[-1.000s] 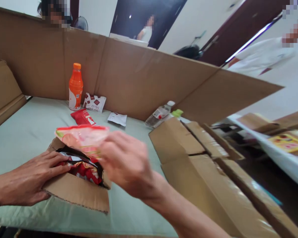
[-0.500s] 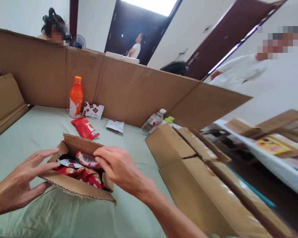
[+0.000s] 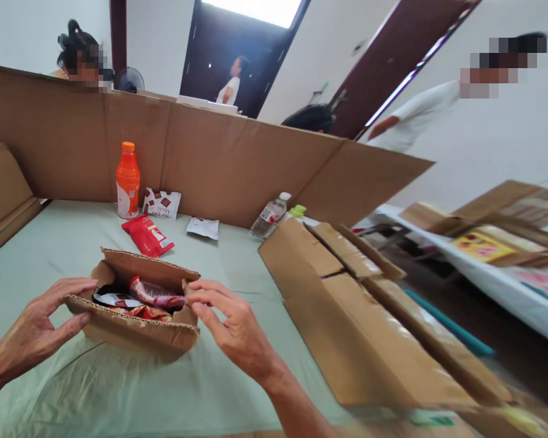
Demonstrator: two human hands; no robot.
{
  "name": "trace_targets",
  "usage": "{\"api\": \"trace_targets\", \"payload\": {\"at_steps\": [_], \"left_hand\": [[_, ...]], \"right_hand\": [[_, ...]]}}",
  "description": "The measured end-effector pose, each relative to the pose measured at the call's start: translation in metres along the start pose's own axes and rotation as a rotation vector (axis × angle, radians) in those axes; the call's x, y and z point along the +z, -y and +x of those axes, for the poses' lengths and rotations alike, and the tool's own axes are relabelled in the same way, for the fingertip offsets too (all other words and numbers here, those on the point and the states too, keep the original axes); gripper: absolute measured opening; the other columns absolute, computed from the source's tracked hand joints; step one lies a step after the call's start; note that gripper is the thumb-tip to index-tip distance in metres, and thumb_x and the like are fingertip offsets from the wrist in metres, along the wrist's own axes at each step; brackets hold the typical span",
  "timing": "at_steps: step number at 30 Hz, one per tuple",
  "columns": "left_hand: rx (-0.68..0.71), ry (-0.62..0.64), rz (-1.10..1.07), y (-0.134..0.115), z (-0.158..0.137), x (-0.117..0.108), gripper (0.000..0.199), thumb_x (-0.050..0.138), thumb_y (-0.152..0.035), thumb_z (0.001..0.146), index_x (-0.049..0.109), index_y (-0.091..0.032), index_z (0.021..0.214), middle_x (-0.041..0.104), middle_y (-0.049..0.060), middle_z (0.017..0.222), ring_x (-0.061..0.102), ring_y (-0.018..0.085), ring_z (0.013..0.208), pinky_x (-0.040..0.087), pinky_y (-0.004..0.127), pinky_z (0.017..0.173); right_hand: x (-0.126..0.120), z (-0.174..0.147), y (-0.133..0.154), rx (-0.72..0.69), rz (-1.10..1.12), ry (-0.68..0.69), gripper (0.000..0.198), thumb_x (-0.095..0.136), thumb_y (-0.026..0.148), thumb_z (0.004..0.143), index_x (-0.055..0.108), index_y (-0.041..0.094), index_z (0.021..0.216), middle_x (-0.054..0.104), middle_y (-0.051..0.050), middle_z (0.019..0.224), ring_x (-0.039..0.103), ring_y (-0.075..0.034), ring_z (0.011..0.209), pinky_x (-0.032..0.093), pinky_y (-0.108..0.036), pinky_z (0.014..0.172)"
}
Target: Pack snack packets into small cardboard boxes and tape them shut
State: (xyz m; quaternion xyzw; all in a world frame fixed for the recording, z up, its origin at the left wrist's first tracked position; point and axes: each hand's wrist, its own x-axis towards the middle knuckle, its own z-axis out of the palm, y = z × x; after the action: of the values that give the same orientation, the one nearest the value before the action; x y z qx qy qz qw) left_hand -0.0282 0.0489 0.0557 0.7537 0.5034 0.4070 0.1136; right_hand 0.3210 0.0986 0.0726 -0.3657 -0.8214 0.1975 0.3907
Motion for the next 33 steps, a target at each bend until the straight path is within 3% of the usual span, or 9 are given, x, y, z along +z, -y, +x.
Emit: {"api": "trace_targets", "payload": {"at_steps": [6,8,10,13,16,19,22,29,33], "left_hand": [[-0.180,-0.081,0.007,-0.001,0.009,0.010,0.041,0.062,-0.044,0.097,0.064,-0.024,0.133,0.074,0.008,0.125,0.073,0.027,0.108,0.063,0.041,0.089],[-0.174,-0.131,0.033,0.002,0.014,0.017,0.047,0.061,-0.041,0.096,0.060,-0.023,0.140,0.067,0.013,0.134,0.070,0.029,0.114,0.064,0.042,0.088],[-0.153,-0.148,0.050,0.007,0.015,0.024,0.054,0.061,-0.041,0.096,0.054,-0.022,0.146,0.059,0.016,0.145,0.063,0.032,0.128,0.063,0.045,0.094],[-0.141,-0.129,0.066,0.017,0.010,0.028,0.057,0.059,-0.046,0.100,0.049,-0.024,0.151,0.051,0.018,0.156,0.055,0.036,0.141,0.059,0.052,0.104],[-0.129,-0.034,0.048,0.029,0.003,0.027,0.043,0.053,-0.047,0.104,0.059,-0.031,0.144,0.051,0.013,0.159,0.055,0.035,0.144,0.053,0.055,0.113],[-0.111,0.048,-0.013,0.040,-0.004,0.022,0.037,0.050,-0.046,0.107,0.064,-0.039,0.140,0.050,0.005,0.163,0.052,0.032,0.148,0.049,0.051,0.118],[-0.102,0.108,-0.020,0.049,-0.010,0.012,0.043,0.053,-0.048,0.105,0.058,-0.043,0.147,0.042,0.001,0.170,0.046,0.034,0.152,0.047,0.051,0.120],[-0.055,0.160,0.154,0.061,-0.023,-0.010,0.050,0.060,-0.049,0.099,0.055,-0.048,0.148,0.040,0.000,0.171,0.050,0.039,0.148,0.048,0.061,0.115],[0.075,0.214,0.143,0.051,-0.003,0.011,0.054,0.065,-0.045,0.097,0.055,-0.047,0.150,0.044,0.002,0.168,0.055,0.038,0.144,0.052,0.058,0.111]], "right_hand": [[-0.001,-0.010,-0.005,-0.055,-0.022,-0.142,0.049,0.055,0.047,0.106,0.054,0.030,0.151,0.057,-0.011,0.157,0.053,-0.028,0.147,0.051,-0.047,0.114],[0.004,-0.004,-0.006,-0.055,-0.130,-0.141,0.069,0.062,0.052,0.102,0.039,0.028,0.163,0.044,-0.013,0.167,0.042,-0.032,0.154,0.044,-0.054,0.120],[0.008,0.002,-0.009,-0.050,-0.183,-0.110,0.077,0.061,0.053,0.102,0.031,0.026,0.166,0.047,-0.016,0.165,0.047,-0.033,0.150,0.047,-0.055,0.117],[0.015,0.001,-0.015,-0.137,-0.180,0.083,0.063,0.054,0.055,0.105,0.044,0.023,0.158,0.066,-0.015,0.144,0.065,-0.030,0.131,0.055,-0.049,0.106],[0.022,-0.014,-0.022,-0.264,-0.235,0.205,0.066,0.052,0.062,0.104,0.050,0.019,0.154,0.065,-0.018,0.146,0.060,-0.033,0.137,0.049,-0.052,0.111],[0.029,-0.028,-0.030,-0.283,-0.305,0.202,0.076,0.054,0.065,0.101,0.040,0.019,0.161,0.054,-0.019,0.158,0.043,-0.036,0.152,0.043,-0.056,0.119],[0.037,-0.028,-0.037,-0.279,-0.319,0.196,0.070,0.063,0.058,0.099,0.048,0.020,0.156,0.052,-0.018,0.160,0.035,-0.035,0.158,0.043,-0.057,0.120],[0.046,-0.014,-0.039,-0.291,-0.265,0.191,0.067,0.073,0.046,0.094,0.055,0.014,0.150,0.055,-0.021,0.157,0.041,-0.033,0.155,0.047,-0.055,0.120],[0.025,-0.037,-0.040,-0.235,-0.315,0.161,0.064,0.071,0.042,0.096,0.054,0.014,0.151,0.056,-0.020,0.157,0.043,-0.033,0.154,0.048,-0.054,0.119]]}}
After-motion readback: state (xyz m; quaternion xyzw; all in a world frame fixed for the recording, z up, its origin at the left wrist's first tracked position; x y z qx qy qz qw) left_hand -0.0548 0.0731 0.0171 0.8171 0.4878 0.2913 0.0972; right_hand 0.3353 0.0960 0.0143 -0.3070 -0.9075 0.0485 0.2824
